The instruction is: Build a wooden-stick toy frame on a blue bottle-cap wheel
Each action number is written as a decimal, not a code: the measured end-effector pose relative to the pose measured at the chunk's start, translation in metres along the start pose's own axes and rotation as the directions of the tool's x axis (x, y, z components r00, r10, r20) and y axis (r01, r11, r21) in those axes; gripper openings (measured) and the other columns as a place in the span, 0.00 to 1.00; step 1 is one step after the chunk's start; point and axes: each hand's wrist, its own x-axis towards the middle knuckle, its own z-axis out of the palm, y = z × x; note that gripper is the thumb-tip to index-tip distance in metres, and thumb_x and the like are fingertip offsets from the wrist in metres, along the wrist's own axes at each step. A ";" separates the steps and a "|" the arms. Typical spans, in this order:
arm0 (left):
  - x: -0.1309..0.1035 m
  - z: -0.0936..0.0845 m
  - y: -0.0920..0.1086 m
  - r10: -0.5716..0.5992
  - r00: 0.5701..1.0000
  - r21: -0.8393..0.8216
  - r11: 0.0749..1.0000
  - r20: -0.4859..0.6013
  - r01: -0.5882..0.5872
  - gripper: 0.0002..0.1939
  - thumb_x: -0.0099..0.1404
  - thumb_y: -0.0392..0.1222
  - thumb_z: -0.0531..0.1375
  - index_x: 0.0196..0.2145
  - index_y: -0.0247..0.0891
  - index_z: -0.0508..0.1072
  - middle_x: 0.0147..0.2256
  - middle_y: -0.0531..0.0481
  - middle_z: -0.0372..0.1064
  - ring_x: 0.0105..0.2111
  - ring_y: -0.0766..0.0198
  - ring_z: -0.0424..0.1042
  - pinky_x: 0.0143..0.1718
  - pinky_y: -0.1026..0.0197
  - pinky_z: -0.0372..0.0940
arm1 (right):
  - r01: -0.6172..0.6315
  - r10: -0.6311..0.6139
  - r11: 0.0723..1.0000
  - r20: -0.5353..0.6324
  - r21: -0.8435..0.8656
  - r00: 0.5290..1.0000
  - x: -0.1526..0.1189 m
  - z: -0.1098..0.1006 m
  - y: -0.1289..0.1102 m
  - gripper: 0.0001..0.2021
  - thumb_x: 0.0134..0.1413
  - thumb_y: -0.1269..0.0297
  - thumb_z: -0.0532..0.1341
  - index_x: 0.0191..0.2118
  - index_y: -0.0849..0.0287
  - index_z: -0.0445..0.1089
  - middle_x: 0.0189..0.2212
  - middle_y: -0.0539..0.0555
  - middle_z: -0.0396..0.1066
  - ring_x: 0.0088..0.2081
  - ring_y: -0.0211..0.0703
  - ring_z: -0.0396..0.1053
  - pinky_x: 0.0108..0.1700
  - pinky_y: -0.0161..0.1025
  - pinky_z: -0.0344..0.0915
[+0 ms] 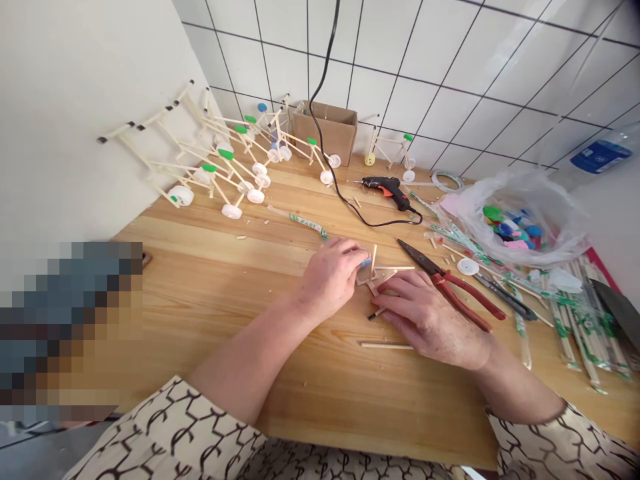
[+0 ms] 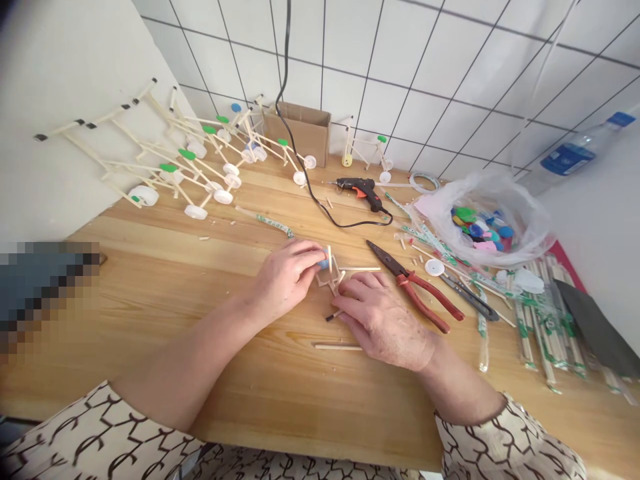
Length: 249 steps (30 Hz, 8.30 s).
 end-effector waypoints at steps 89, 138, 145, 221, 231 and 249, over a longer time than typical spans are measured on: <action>0.003 -0.010 -0.002 -0.199 0.968 -0.049 0.977 0.155 0.209 0.16 0.57 0.27 0.60 0.44 0.37 0.73 0.45 0.47 0.74 0.46 0.58 0.71 0.50 0.56 0.65 | -0.077 0.080 0.997 -0.098 0.031 0.992 -0.006 0.004 0.014 0.08 0.60 0.71 0.55 0.36 0.59 0.71 0.37 0.56 0.70 0.42 0.44 0.63 0.46 0.45 0.58; 0.003 -0.013 -0.003 -0.282 0.948 -0.048 0.955 0.146 0.292 0.16 0.59 0.31 0.58 0.46 0.37 0.71 0.46 0.45 0.72 0.43 0.58 0.72 0.48 0.54 0.67 | -0.076 0.088 0.995 -0.197 0.067 0.976 -0.010 0.004 0.024 0.07 0.55 0.75 0.58 0.36 0.59 0.71 0.35 0.55 0.70 0.41 0.44 0.65 0.47 0.46 0.61; 0.003 -0.016 -0.001 -0.288 0.946 -0.044 0.954 0.150 0.297 0.17 0.59 0.31 0.58 0.47 0.37 0.71 0.47 0.45 0.72 0.43 0.58 0.72 0.49 0.54 0.67 | -0.061 0.073 0.995 -0.174 0.073 0.982 -0.010 0.003 0.024 0.06 0.52 0.74 0.60 0.35 0.59 0.71 0.36 0.56 0.71 0.42 0.45 0.65 0.47 0.47 0.62; 0.010 -0.025 0.007 -0.411 0.900 0.207 0.902 0.143 0.379 0.19 0.66 0.50 0.50 0.28 0.38 0.75 0.27 0.47 0.74 0.29 0.58 0.71 0.25 0.61 0.52 | -0.368 0.433 0.862 -0.128 0.349 0.892 -0.030 -0.007 0.031 0.12 0.53 0.56 0.60 0.32 0.60 0.73 0.28 0.53 0.73 0.29 0.39 0.67 0.30 0.35 0.61; 0.006 -0.017 0.006 -0.415 0.902 0.191 0.901 0.122 0.389 0.11 0.65 0.37 0.50 0.35 0.41 0.73 0.32 0.50 0.76 0.33 0.60 0.73 0.29 0.61 0.55 | -0.203 0.226 0.973 -0.257 0.112 0.940 -0.035 -0.001 0.026 0.05 0.56 0.66 0.58 0.33 0.58 0.71 0.28 0.53 0.72 0.32 0.40 0.68 0.37 0.38 0.63; 0.000 -0.017 0.001 -0.317 0.948 0.116 0.943 0.016 0.313 0.11 0.63 0.43 0.52 0.32 0.40 0.74 0.26 0.51 0.74 0.24 0.64 0.68 0.26 0.64 0.54 | -0.401 0.404 0.915 -0.072 0.053 0.912 -0.043 -0.018 0.020 0.08 0.51 0.73 0.56 0.32 0.59 0.72 0.27 0.52 0.72 0.29 0.37 0.65 0.33 0.35 0.60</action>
